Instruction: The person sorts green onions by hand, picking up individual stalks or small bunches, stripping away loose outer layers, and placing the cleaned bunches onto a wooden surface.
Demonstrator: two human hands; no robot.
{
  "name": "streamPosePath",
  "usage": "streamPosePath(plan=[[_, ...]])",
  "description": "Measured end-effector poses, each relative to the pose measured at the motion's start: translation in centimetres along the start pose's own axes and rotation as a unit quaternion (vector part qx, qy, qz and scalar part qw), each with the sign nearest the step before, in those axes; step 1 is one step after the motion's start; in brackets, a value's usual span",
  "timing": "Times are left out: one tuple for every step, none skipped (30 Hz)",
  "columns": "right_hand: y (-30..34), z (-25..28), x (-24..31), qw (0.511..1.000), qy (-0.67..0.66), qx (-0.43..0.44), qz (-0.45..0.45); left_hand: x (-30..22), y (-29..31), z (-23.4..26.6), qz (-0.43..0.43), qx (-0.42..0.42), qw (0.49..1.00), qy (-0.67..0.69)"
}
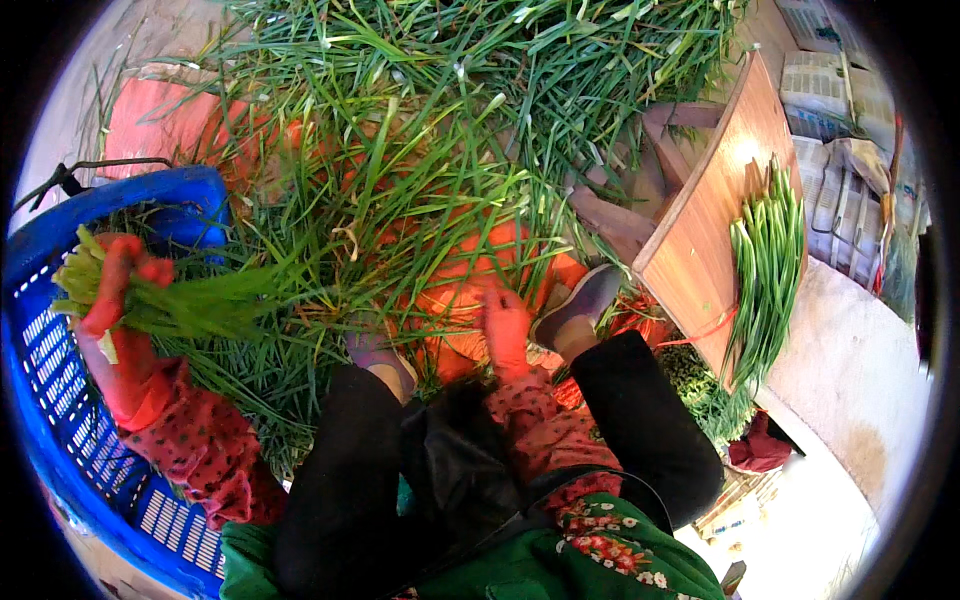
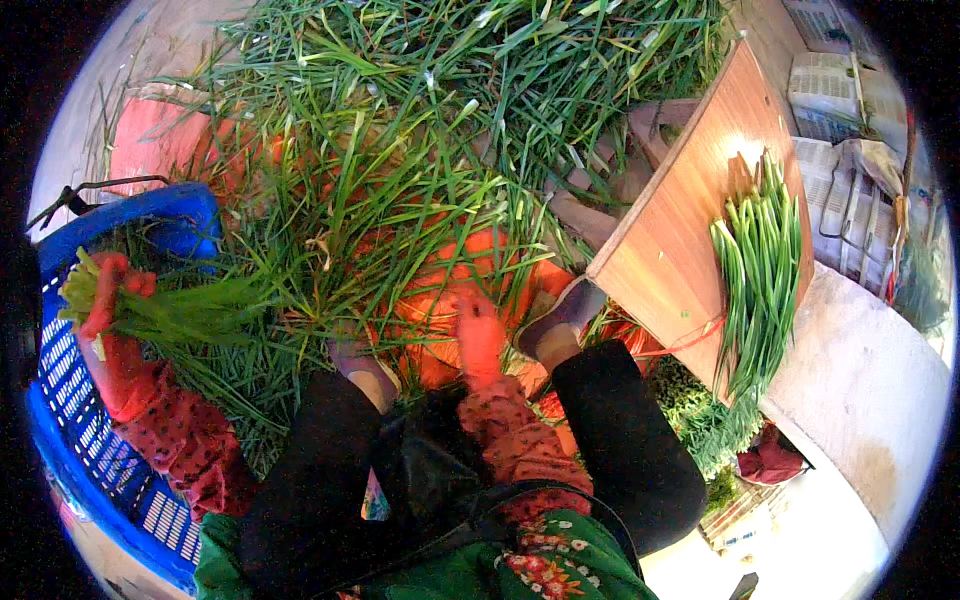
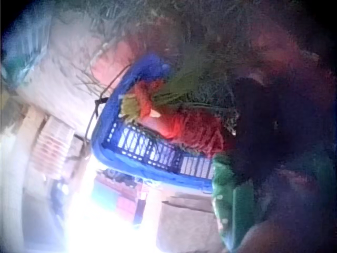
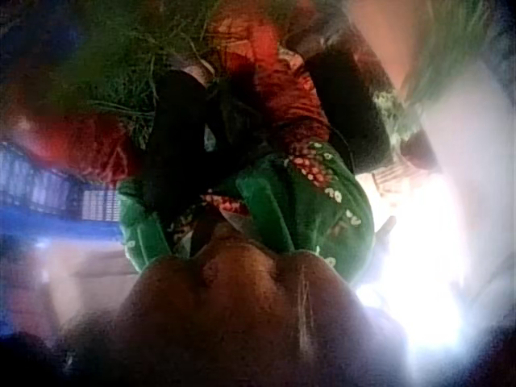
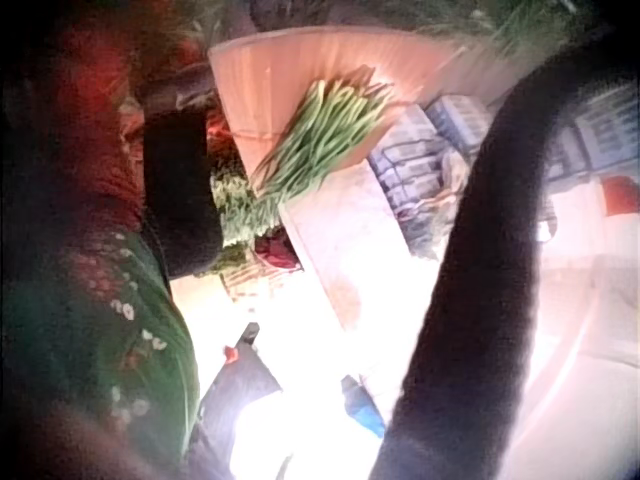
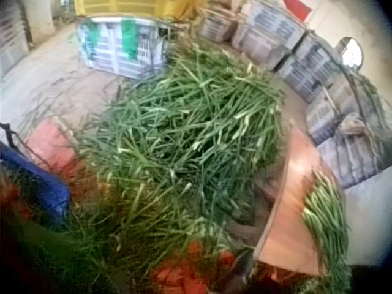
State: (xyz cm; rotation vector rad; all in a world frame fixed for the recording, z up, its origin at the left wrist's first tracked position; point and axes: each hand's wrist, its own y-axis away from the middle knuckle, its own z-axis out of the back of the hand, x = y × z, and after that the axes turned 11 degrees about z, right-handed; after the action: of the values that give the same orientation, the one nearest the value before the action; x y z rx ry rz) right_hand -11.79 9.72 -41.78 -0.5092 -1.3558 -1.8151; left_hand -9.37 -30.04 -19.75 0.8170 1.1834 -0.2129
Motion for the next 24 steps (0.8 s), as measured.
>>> streamPosePath(plan=[[-0.6, 0.6, 0.3, 0.998, 0.049, -0.002, 0.042, -0.3, -0.3, 1.1, 0.02, 0.0, 0.999, -0.031], [-1.1, 0.9, 1.5, 0.992, 0.098, 0.001, 0.081, 0.1, -0.4, 0.7, 0.039, -0.014, 0.997, -0.066], [-1.7, 0.6, 2.6, 0.982, 0.145, 0.005, 0.12, 0.7, -0.6, -0.2, 0.057, -0.029, 0.993, -0.101], [-2.9, 0.8, 3.8, 0.988, 0.111, -0.024, 0.106, 2.6, -1.3, -2.2, 0.082, -0.027, 0.988, -0.129], [-4.5, -0.4, 5.1, 0.993, 0.064, -0.035, 0.095, 3.2, -0.9, -3.4, 0.095, -0.011, 0.988, -0.124], [-6.2, -0.7, 6.2, 0.971, 0.155, -0.033, 0.178, 3.2, -0.3, -5.0, 0.106, 0.011, 0.988, -0.109], [-8.0, -0.3, 6.6, 0.934, 0.248, -0.039, 0.254, 4.2, 0.0, -6.7, 0.12, 0.042, 0.988, -0.091], [-9.8, -0.1, 6.5, 0.904, 0.306, -0.019, 0.299, 4.8, 0.2, -7.6, 0.13, 0.085, 0.983, -0.101], [-11.4, 0.1, 6.3, 0.867, 0.362, 0.001, 0.342, 5.3, 0.3, -8.5, 0.139, 0.129, 0.976, -0.11], [-11.8, -0.5, 6.4, 0.827, 0.411, 0.03, 0.382, 5.5, 0.5, -8.5, 0.151, 0.163, 0.967, -0.126], [-11.8, -0.7, 6.5, 0.817, 0.424, 0.055, 0.387, 5.5, 0.6, -8.6, 0.147, 0.168, 0.966, -0.128], [-11.9, -0.6, 6.6, 0.806, 0.437, 0.078, 0.392, 5.4, 0.8, -8.8, 0.142, 0.175, 0.966, -0.129], [-11.6, -1.3, 7.2, 0.794, 0.446, 0.106, 0.399, 5.3, 0.9, -8.5, 0.138, 0.175, 0.966, -0.132], [-10.4, -1.4, 9.1, 0.885, 0.311, 0.135, 0.318, 4.9, 1.1, -7.9, 0.135, 0.17, 0.968, -0.124], [-8.4, -1.2, 11.8, 0.948, 0.168, 0.156, 0.222, 4.7, 1.5, -7.7, 0.112, 0.151, 0.973, -0.136], [-7.3, -0.6, 13.7, 0.979, 0.02, 0.164, 0.122, 4.0, 2.0, -7.8, 0.084, 0.138, 0.976, -0.144], [-7.5, 0.3, 13.3, 0.947, 0.209, 0.189, 0.155, 3.5, 2.5, -7.9, 0.055, 0.125, 0.979, -0.153], [-8.0, 1.4, 12.3, 0.88, 0.39, 0.205, 0.18, 3.8, 3.2, -7.9, 0.059, 0.122, 0.979, -0.15], [-8.1, 2.4, 12.2, 0.779, 0.557, 0.209, 0.197, 3.4, 4.4, -8.7, 0.026, 0.152, 0.976, -0.154], [-6.1, 2.4, 13.6, 0.708, 0.624, 0.273, 0.187, 3.2, 5.6, -9.8, -0.008, 0.172, 0.972, -0.16], [-4.6, 1.6, 14.3, 0.745, 0.572, 0.27, 0.21, 3.3, 6.1, -10.5, -0.041, 0.193, 0.966, -0.167], [-2.4, 1.1, 14.9, 0.78, 0.519, 0.268, 0.226, 3.7, 5.7, -10.6, -0.142, 0.271, 0.91, -0.279], [0.4, 0.0, 15.6, 0.798, 0.457, 0.3, 0.254, 5.1, 5.4, -11.2, -0.259, 0.291, 0.876, -0.286], [2.8, -0.9, 17.6, 0.811, 0.395, 0.32, 0.291, 5.4, 5.5, -11.7, -0.298, 0.284, 0.848, -0.334]])
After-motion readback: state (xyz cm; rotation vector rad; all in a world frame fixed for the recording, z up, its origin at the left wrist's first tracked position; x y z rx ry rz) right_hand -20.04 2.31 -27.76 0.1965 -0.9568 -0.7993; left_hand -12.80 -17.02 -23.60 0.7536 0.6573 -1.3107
